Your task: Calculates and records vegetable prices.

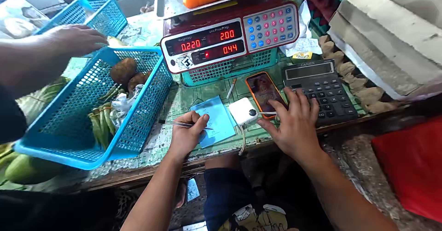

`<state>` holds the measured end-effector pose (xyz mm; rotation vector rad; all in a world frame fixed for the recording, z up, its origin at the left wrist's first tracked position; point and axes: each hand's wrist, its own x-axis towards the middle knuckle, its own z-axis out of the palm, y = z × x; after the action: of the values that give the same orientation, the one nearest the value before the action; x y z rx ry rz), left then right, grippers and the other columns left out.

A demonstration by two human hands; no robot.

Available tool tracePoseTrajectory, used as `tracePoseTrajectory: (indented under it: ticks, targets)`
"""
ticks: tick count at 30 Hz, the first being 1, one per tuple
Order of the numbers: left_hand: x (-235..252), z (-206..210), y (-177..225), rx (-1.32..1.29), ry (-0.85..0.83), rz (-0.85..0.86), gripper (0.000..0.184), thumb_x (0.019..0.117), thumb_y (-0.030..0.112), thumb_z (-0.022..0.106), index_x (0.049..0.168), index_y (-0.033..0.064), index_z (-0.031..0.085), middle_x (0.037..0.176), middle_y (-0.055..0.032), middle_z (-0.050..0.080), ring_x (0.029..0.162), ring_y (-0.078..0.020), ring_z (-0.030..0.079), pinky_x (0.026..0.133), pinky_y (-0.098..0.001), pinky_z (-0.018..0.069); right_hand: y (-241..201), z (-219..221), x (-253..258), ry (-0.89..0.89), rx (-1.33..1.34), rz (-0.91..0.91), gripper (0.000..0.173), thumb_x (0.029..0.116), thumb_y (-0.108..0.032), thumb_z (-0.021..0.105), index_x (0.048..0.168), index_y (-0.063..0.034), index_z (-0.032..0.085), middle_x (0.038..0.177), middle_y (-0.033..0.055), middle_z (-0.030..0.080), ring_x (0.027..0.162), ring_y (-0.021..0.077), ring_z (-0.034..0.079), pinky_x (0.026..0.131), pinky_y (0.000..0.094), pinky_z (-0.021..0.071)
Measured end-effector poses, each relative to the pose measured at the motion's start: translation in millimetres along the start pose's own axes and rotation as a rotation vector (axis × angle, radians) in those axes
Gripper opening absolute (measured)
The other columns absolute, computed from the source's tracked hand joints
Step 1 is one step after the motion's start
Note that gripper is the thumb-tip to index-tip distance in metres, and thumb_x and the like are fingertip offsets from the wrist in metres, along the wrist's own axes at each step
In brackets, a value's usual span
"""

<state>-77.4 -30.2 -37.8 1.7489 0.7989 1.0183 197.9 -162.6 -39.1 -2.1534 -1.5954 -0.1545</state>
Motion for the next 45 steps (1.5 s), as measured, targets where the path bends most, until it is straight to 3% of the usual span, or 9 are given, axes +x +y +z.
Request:
tracePoseTrajectory:
  ticks: [8,11,15,18,21,29,32,38,45]
  targets:
    - [1.2,0.3,-0.2,-0.041,0.076,0.029,0.028,0.0991,0.027,0.067,0.073,0.0215,0.057,0.061,0.0075,0.056,0.047,-0.0036,0.050,0.044,-0.0191,0.0435,4.0,-1.8,9.6,-0.028,-0.032,-0.003,0.081,0.0881,-0.085,0.040,0.134,-0.0237,0.068,0.161,0.0163,0.040,0.154,0.0420,0.024,0.118,0.0751,0.0100]
    - [-2.2,-0.7,0.6,-0.042,0.263,0.035,0.007,0.0982,0.026,0.068,0.097,0.0200,0.066,0.079,0.0060,0.067,0.050,-0.0038,0.053,0.046,-0.0196,0.0462,13.1,-15.6,-3.0,0.113,0.030,0.006,0.074,0.0913,-0.076,0.048,0.139,-0.0221,0.063,0.156,0.0150,0.047,0.149,0.0409,0.034,0.117,0.0739,0.0180]
    - [-0.7,-2.5,4.9,0.042,0.371,0.045,0.034,0.1120,0.029,0.040,0.137,0.0122,0.055,0.098,-0.0012,0.075,0.058,-0.0073,0.064,0.050,-0.0219,0.0538,35.8,-19.5,-33.1,0.183,0.084,0.040,0.062,0.0947,-0.065,0.054,0.132,-0.0170,0.068,0.150,0.0175,0.053,0.145,0.0439,0.040,0.118,0.0713,0.0209]
    - [8.5,-10.8,11.3,0.613,0.118,0.089,0.038,0.1104,0.030,0.042,0.132,0.0077,0.063,0.109,-0.0040,0.074,0.101,-0.0153,0.070,0.088,-0.0384,0.0578,55.2,-20.3,-60.9,0.188,0.073,0.068,0.060,0.0947,-0.062,0.057,0.131,-0.0155,0.069,0.146,0.0197,0.056,0.141,0.0456,0.045,0.115,0.0710,0.0265]
    - [25.0,-17.7,26.6,0.992,-0.234,0.006,0.040,0.0964,0.031,0.067,0.131,0.0115,0.063,0.133,-0.0174,0.063,0.136,-0.0476,0.047,0.106,-0.0731,0.0358,66.0,-18.0,-75.0,0.167,0.053,0.059,0.062,0.0948,-0.063,0.056,0.134,-0.0169,0.067,0.147,0.0218,0.055,0.140,0.0472,0.044,0.114,0.0711,0.0287]
    - [32.3,-26.5,38.5,0.685,-0.101,-0.146,0.052,0.0818,0.010,0.086,0.120,0.0056,0.051,0.101,-0.0136,0.063,0.087,-0.0283,0.064,0.074,-0.0522,0.0555,54.4,-13.2,-58.4,0.126,0.013,0.008,0.061,0.0964,-0.067,0.050,0.132,-0.0215,0.067,0.152,0.0216,0.050,0.145,0.0479,0.038,0.116,0.0723,0.0235]
    - [39.7,-38.3,48.9,0.187,0.072,-0.009,0.044,0.0840,0.009,0.079,0.116,0.0156,0.049,0.102,0.0029,0.068,0.087,-0.0099,0.070,0.074,-0.0318,0.0629,54.3,-18.7,-53.4,0.160,0.044,0.010,0.063,0.0964,-0.066,0.051,0.134,-0.0171,0.065,0.150,0.0214,0.052,0.143,0.0465,0.041,0.117,0.0699,0.0248]
    - [102.6,-6.0,89.0,-0.298,0.378,0.462,0.039,0.0882,0.001,0.072,0.111,0.0142,0.043,0.097,0.0024,0.069,0.093,-0.0168,0.071,0.085,-0.0411,0.0625,55.8,-18.8,-57.3,0.144,-0.008,0.027,0.058,0.0963,-0.064,0.052,0.129,-0.0193,0.069,0.150,0.0233,0.051,0.142,0.0475,0.042,0.116,0.0702,0.0268]
    - [103.3,38.0,55.7,-0.434,0.284,0.028,0.029,0.0990,0.010,0.066,0.126,0.0075,0.055,0.098,-0.0066,0.071,0.082,-0.0169,0.072,0.071,-0.0360,0.0640,54.9,-11.7,-60.8,0.186,-0.011,-0.016,0.061,0.0962,-0.064,0.050,0.133,-0.0189,0.067,0.149,0.0282,0.050,0.139,0.0539,0.043,0.111,0.0737,0.0287]
